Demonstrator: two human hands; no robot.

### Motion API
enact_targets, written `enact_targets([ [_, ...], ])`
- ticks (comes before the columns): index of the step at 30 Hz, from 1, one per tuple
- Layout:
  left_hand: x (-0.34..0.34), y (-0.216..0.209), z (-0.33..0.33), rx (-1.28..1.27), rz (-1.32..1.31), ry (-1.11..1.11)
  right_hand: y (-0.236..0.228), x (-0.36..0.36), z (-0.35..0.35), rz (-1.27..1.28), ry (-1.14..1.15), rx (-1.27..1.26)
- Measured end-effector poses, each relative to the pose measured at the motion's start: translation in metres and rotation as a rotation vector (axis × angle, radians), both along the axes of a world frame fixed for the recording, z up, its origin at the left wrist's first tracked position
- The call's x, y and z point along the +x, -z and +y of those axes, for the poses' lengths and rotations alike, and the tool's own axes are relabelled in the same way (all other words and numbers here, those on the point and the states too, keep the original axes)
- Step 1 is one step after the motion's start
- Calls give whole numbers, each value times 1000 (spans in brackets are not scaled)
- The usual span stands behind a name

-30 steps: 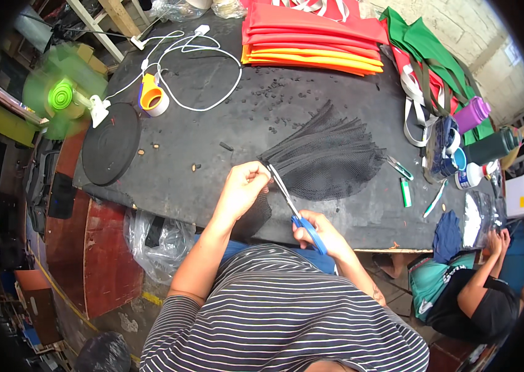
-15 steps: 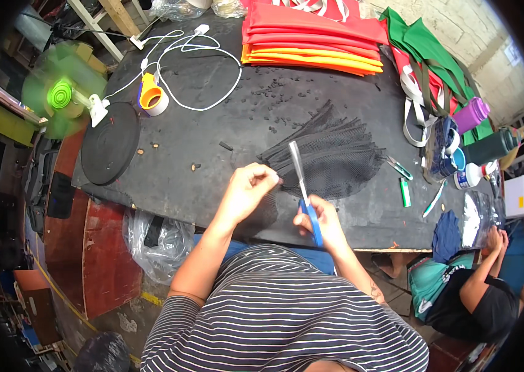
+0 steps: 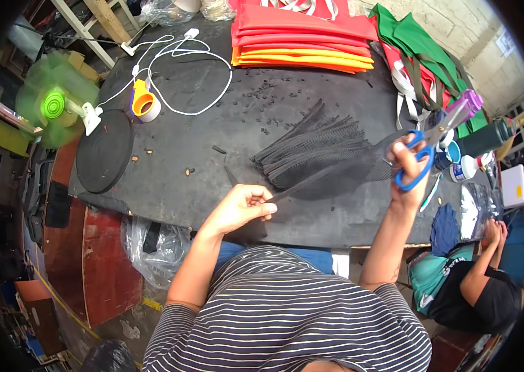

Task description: Cutting mesh fabric pieces with scissors at a manufacturing workbench.

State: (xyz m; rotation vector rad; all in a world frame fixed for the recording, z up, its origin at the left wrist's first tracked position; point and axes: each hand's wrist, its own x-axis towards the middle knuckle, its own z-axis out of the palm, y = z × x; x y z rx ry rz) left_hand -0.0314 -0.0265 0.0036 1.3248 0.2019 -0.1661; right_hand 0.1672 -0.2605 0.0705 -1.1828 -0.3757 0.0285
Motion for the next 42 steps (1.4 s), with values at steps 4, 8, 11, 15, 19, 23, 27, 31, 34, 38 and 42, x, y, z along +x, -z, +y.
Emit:
enact_targets([
  [4,-2,-6,12,-39,-10,-76,9,33,-12,-29,98,-125],
  [8,9,-4,14,67,23,-216,55,44,-19,-262,436,-919],
  [11,11,5,11,177,24,-309,54,-18,0,35,-295,-416],
  [15,14,10,11,265,43,-391,70,-88,6,427,-896,-466],
  [19,16,3,6,277,40,-416,87,-114,4,509,-1036,-579],
  [23,14,-3,5,229,55,-428,87,-119,16,528,-1004,-544],
  [27,13,-3,8,194,39,-448,91,-117,24,502,-950,-503],
  [31,12,-5,6,203,47,-458,90,-116,32,474,-924,-473],
  [34,13,-4,6,191,40,-456,96,-117,33,488,-930,-456],
  [38,14,-3,6,192,52,-449,96,-118,34,495,-922,-451],
  [42,14,-3,6,152,57,-431,95,-118,35,480,-915,-447],
])
